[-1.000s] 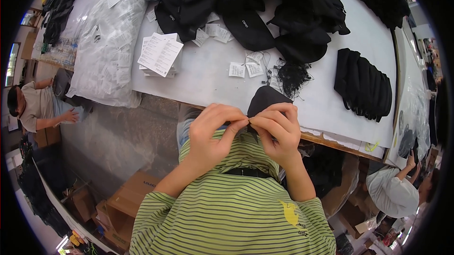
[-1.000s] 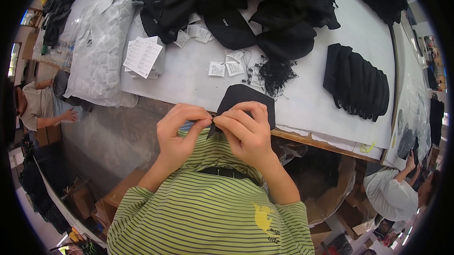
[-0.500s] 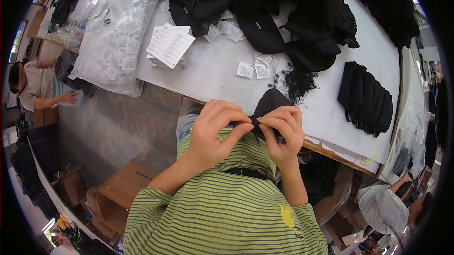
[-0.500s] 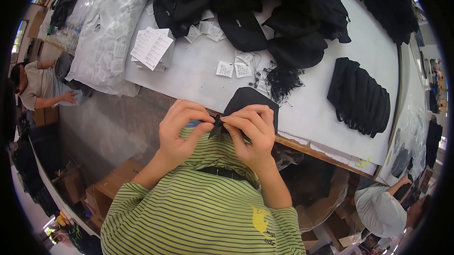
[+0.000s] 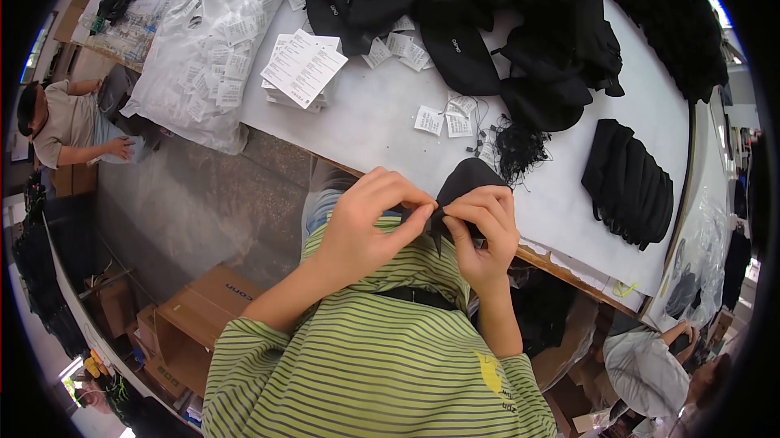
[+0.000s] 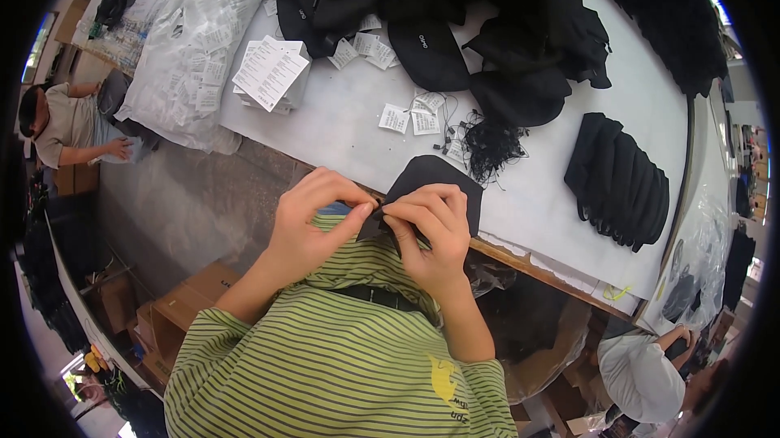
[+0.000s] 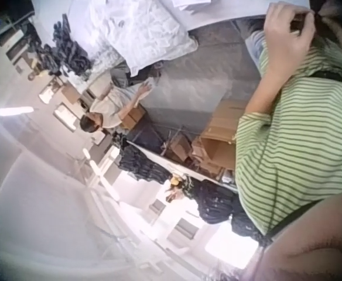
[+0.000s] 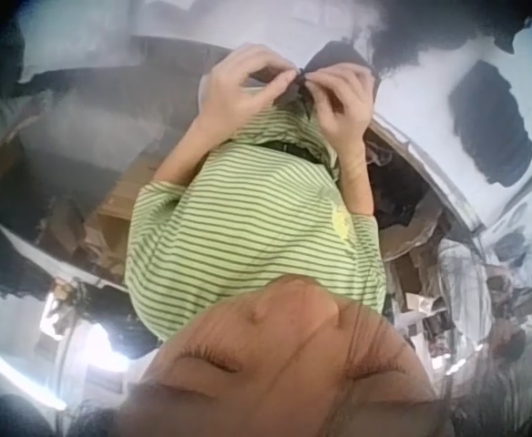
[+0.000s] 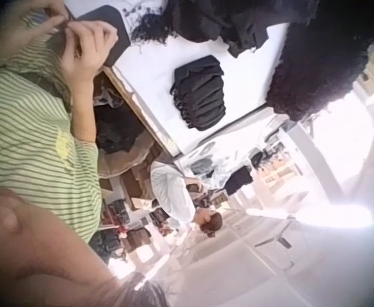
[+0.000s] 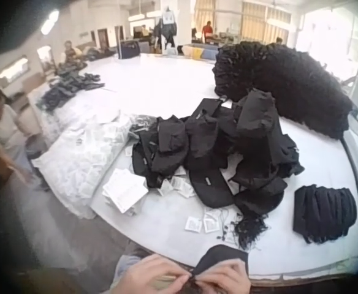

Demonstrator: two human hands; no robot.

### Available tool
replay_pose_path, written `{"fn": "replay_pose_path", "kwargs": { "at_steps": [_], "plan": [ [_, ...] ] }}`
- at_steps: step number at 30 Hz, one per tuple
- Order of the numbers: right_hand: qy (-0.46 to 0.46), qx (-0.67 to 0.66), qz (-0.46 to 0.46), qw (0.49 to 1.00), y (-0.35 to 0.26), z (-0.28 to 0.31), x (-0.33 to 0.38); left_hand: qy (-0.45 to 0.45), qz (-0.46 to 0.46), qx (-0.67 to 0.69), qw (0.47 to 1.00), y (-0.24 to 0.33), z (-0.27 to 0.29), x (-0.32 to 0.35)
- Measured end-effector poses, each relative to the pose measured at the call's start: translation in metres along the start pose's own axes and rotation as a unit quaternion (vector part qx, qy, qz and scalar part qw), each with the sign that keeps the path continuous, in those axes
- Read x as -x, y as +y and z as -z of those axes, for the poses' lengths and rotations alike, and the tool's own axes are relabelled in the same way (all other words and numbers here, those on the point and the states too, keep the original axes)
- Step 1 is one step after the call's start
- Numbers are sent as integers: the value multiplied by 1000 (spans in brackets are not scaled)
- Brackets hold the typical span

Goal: The person is packing eyeglasses into black cases and adding labels/tags at a manufacturing workstation.

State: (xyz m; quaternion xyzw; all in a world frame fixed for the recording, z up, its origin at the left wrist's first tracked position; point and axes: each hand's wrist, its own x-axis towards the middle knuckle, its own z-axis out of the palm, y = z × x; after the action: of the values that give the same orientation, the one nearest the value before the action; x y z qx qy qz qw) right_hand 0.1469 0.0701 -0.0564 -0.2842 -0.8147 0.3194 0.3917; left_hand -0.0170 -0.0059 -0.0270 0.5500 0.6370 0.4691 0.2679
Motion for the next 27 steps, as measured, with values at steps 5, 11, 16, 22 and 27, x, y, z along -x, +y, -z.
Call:
{"fn": "replay_pose_path", "kwargs": {
  "at_steps": [5,11,16,22,27],
  "plan": [
    [-15,-35,-25,999,0,3,-2,22,40,65,997,2,-4,1],
    [-44,-54,-39,997,2,8,-2,-49,-93,-22,994,-3,3,-12],
    [-41,-37,-52,997,1,16,-1,-12,-128,-48,990,-11,0,-10],
    [-79,168,-168,968,29,23,19,85,-174,-59,979,-24,-11,-7],
    [-83,170,-210,959,57,32,37,93,-125,-79,985,-27,-6,-9]
  ]
}}
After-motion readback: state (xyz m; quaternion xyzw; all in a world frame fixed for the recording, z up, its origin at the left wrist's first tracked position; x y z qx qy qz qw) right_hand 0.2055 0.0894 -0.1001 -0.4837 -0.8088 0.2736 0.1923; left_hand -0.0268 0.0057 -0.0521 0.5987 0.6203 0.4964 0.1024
